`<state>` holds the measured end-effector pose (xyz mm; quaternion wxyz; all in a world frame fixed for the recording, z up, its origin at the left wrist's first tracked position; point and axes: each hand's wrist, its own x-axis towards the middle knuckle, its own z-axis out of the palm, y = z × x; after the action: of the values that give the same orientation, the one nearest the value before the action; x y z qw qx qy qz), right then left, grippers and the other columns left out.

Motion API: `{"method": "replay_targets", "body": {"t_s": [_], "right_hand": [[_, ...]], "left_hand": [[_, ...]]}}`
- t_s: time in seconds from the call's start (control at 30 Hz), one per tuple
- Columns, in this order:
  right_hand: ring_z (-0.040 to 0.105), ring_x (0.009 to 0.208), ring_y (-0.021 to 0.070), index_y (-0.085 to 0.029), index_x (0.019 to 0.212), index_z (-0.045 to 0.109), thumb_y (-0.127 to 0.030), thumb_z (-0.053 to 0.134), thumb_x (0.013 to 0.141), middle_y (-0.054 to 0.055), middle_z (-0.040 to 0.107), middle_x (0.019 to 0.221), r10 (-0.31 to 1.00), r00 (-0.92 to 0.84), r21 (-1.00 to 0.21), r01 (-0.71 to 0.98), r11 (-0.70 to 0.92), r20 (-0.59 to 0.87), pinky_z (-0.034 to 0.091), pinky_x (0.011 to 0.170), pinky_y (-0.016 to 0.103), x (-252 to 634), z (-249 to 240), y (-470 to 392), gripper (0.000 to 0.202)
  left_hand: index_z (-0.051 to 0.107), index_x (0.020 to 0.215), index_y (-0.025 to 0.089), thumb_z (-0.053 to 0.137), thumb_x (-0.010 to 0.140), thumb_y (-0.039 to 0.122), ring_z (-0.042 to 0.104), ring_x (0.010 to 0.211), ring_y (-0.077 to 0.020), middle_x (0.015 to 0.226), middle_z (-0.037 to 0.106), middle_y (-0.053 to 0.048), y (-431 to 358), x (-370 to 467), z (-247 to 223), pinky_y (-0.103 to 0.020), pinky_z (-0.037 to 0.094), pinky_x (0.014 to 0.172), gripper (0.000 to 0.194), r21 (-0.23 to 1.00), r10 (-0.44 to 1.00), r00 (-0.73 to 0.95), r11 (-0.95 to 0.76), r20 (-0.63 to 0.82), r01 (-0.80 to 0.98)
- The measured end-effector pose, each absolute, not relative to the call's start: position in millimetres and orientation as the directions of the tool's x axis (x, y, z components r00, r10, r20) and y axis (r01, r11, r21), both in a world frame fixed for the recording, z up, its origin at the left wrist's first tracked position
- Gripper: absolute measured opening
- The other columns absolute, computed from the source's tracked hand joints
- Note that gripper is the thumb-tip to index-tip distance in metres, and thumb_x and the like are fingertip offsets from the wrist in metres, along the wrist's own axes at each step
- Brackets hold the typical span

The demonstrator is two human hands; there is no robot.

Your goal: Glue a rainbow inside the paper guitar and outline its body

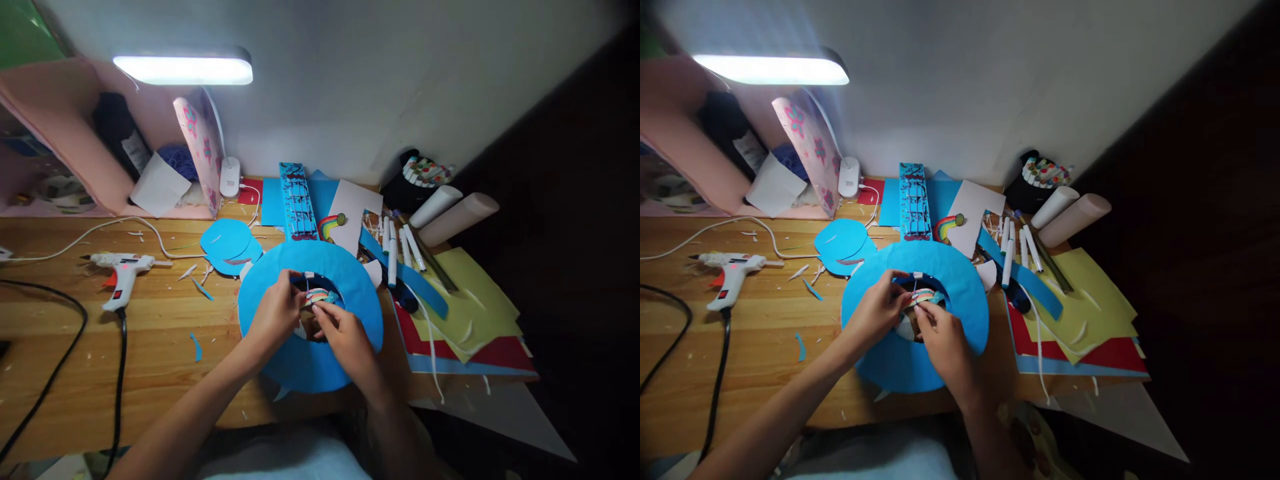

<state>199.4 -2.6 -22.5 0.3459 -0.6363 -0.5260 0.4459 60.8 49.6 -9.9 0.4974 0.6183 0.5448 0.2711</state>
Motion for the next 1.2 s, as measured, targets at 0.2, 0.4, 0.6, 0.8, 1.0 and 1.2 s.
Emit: {"method": "replay_targets", "body": {"t_s": [0.2, 0.4, 0.6, 0.8, 1.0, 1.2], "right_hand": [[0.067, 0.087, 0.0218, -0.018, 0.094, 0.070, -0.042, 0.068, 0.075, 0.005, 0.072, 0.091, 0.942, 0.042, -0.913, -0.267, -0.310, -0.332, 0.053, 0.084, 0.035, 185, -26, 0, 0.031], [0.064, 0.102, 0.0221, -0.016, 0.090, 0.070, -0.026, 0.071, 0.069, 0.007, 0.072, 0.094, 0.905, 0.010, -0.670, -0.677, -0.306, -0.424, 0.045, 0.099, 0.037, 172, -16, 0, 0.023], [0.063, 0.107, 0.0221, -0.015, 0.085, 0.068, -0.011, 0.052, 0.068, 0.011, 0.071, 0.094, 0.852, -0.094, -0.490, -0.784, -0.382, -0.514, 0.048, 0.099, 0.037, 179, -22, 9, 0.024], [0.066, 0.100, 0.0185, -0.016, 0.081, 0.066, -0.009, 0.054, 0.074, 0.009, 0.072, 0.092, 0.813, -0.049, -0.444, -0.818, -0.367, -0.581, 0.051, 0.096, 0.033, 184, -29, 11, 0.016], [0.068, 0.089, 0.0153, -0.016, 0.077, 0.067, -0.010, 0.059, 0.072, 0.004, 0.072, 0.086, 0.833, -0.032, -0.562, -0.724, -0.401, -0.553, 0.054, 0.088, 0.028, 192, -28, 24, 0.011], [0.067, 0.078, 0.0151, -0.017, 0.073, 0.065, -0.009, 0.064, 0.063, 0.001, 0.071, 0.078, 0.852, -0.019, -0.641, -0.650, -0.408, -0.523, 0.054, 0.083, 0.029, 192, -34, 40, 0.013]], "left_hand": [[0.044, 0.114, 0.020, 0.047, 0.085, 0.020, 0.052, 0.047, -0.0097, 0.078, 0.063, -0.001, 50, 59, -8, -0.024, 0.039, 0.052, 0.030, 0.907, 0.950, 0.243, 0.081, -0.195, 0.413], [0.045, 0.113, 0.019, 0.049, 0.084, 0.021, 0.051, 0.049, -0.0107, 0.077, 0.063, 0.000, 52, 56, -5, -0.024, 0.039, 0.053, 0.030, 0.910, 0.945, 0.266, 0.070, -0.192, 0.408], [0.045, 0.114, 0.020, 0.047, 0.085, 0.022, 0.051, 0.050, -0.0109, 0.077, 0.063, -0.001, 56, 52, -5, -0.023, 0.037, 0.051, 0.029, 0.914, 0.938, 0.290, 0.062, -0.190, 0.401], [0.045, 0.113, 0.019, 0.047, 0.085, 0.022, 0.049, 0.049, -0.0096, 0.078, 0.063, 0.000, 63, 46, -5, -0.023, 0.037, 0.052, 0.029, 0.912, 0.923, 0.331, 0.047, -0.195, 0.407], [0.050, 0.106, 0.020, 0.048, 0.084, 0.022, 0.046, 0.048, -0.0088, 0.082, 0.064, 0.000, 67, 43, 0, -0.023, 0.036, 0.051, 0.022, 0.893, 0.905, 0.374, 0.014, -0.203, 0.451], [0.056, 0.093, 0.021, 0.050, 0.084, 0.024, 0.052, 0.060, -0.0128, 0.078, 0.063, -0.001, 72, 44, 0, -0.024, 0.035, 0.055, 0.012, 0.875, 0.898, 0.401, -0.041, -0.178, 0.482]]}}
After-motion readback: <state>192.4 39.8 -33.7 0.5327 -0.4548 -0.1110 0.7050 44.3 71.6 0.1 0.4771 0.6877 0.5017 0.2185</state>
